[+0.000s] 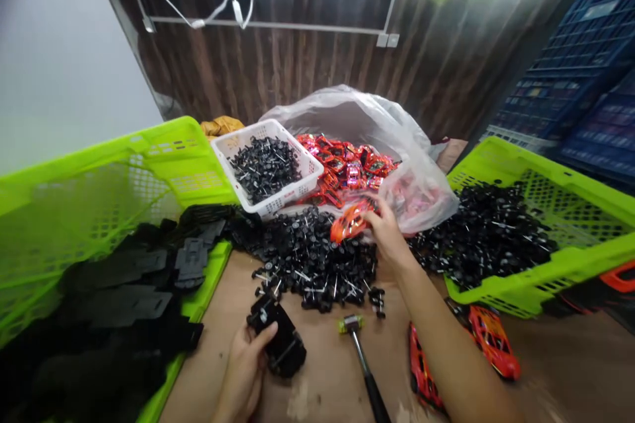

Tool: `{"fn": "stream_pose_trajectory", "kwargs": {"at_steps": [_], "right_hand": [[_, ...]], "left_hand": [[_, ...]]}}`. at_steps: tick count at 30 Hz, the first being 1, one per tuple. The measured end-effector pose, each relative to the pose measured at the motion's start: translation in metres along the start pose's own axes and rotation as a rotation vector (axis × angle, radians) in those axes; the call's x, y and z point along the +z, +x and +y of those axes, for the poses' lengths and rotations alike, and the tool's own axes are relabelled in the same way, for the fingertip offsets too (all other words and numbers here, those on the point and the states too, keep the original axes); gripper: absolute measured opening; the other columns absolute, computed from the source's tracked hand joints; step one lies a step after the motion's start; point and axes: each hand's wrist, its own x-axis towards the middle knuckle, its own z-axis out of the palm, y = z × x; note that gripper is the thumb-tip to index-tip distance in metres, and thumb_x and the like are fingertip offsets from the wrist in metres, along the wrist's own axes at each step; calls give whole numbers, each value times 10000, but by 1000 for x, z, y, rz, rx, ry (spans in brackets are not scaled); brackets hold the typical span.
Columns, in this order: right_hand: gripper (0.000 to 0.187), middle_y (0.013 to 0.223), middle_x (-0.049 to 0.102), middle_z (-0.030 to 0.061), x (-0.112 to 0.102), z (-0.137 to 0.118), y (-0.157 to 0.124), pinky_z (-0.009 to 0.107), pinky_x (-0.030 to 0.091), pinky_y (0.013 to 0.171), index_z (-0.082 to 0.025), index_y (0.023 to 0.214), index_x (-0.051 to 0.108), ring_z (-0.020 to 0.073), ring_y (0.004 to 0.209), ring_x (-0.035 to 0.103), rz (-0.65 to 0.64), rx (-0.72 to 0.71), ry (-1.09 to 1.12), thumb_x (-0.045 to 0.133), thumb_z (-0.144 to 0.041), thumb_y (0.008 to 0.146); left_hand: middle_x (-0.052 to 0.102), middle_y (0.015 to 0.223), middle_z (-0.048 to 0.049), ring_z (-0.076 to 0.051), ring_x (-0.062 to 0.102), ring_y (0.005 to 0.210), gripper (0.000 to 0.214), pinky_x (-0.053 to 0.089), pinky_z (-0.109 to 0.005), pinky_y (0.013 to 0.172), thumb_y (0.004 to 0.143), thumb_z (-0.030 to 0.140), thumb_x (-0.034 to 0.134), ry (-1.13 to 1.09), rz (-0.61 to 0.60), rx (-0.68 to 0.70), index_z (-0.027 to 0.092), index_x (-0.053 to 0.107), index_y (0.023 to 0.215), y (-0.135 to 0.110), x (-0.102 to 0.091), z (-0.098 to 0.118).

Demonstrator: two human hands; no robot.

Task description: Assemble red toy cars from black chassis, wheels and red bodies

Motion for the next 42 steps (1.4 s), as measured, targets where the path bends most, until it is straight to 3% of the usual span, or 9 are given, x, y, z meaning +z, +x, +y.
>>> {"fn": "stream_pose_trajectory", "kwargs": {"at_steps": [3,6,12,15,18,21,26,31,42], "right_hand": [[505,1020,657,58,8,-8,-104,389,510,809,-236,1210,479,223,905,642,-514,460,222,568,-247,713],[453,1119,622,57,28,-2,-175,396,465,922,-233,1163,534,220,1044,589,-713,546,162,559,-216,711],[349,1144,523,141,66,21,-236,465,432,932,-188,1163,494,267,1090,515,-109,144,-514,449,-325,845],[422,989,559,172,75,20,-261,507,465,798,-157,1038,546,346,969,538,-81,80,-854,583,-479,768],[422,945,582,189,70,17,-270,481,476,745,-137,995,541,348,910,562,-13,113,-945,598,-471,743],[534,881,640,132,59,9,-261,383,502,673,-141,1133,470,278,785,625,77,249,-727,582,-500,754],[611,945,692,104,63,-12,-246,336,515,708,-158,1238,480,245,801,667,-58,289,-540,585,-519,757],[565,1026,677,136,68,-12,-245,369,515,755,-150,1238,512,274,883,662,-67,275,-583,577,-464,773],[627,1284,528,213,67,1,-266,497,448,938,-125,1364,394,331,1172,523,-43,230,-387,546,-355,801]], "left_hand": [[689,975,-66,-189,658,889,485,511,-287,794,556,178,804,41,-2,64,163,595,993,1,-7,16],[691,956,-53,-180,656,870,471,509,-299,802,557,166,794,63,-26,76,165,586,980,3,-14,20],[691,940,-50,-178,655,850,478,505,-320,811,576,192,785,125,-25,78,159,564,998,-2,-25,16],[690,966,-58,-174,654,857,479,505,-314,807,601,210,778,143,-52,95,158,555,1022,-3,-27,18],[693,982,-70,-180,656,877,461,501,-317,825,620,213,766,157,-114,93,157,545,1021,-6,-24,17],[693,1002,-85,-186,655,907,456,501,-298,817,651,205,732,138,-196,27,157,538,1060,-14,-16,10],[694,999,-83,-194,666,875,469,516,-299,772,696,250,683,83,-323,-187,178,531,1133,-41,4,-16],[684,1052,-93,-216,638,993,387,481,-321,902,687,258,694,33,-401,-140,169,580,1046,-61,21,-28],[693,1011,-95,-207,660,882,461,513,-280,780,670,272,754,183,-425,-6,165,546,1068,-73,20,-27]]}}
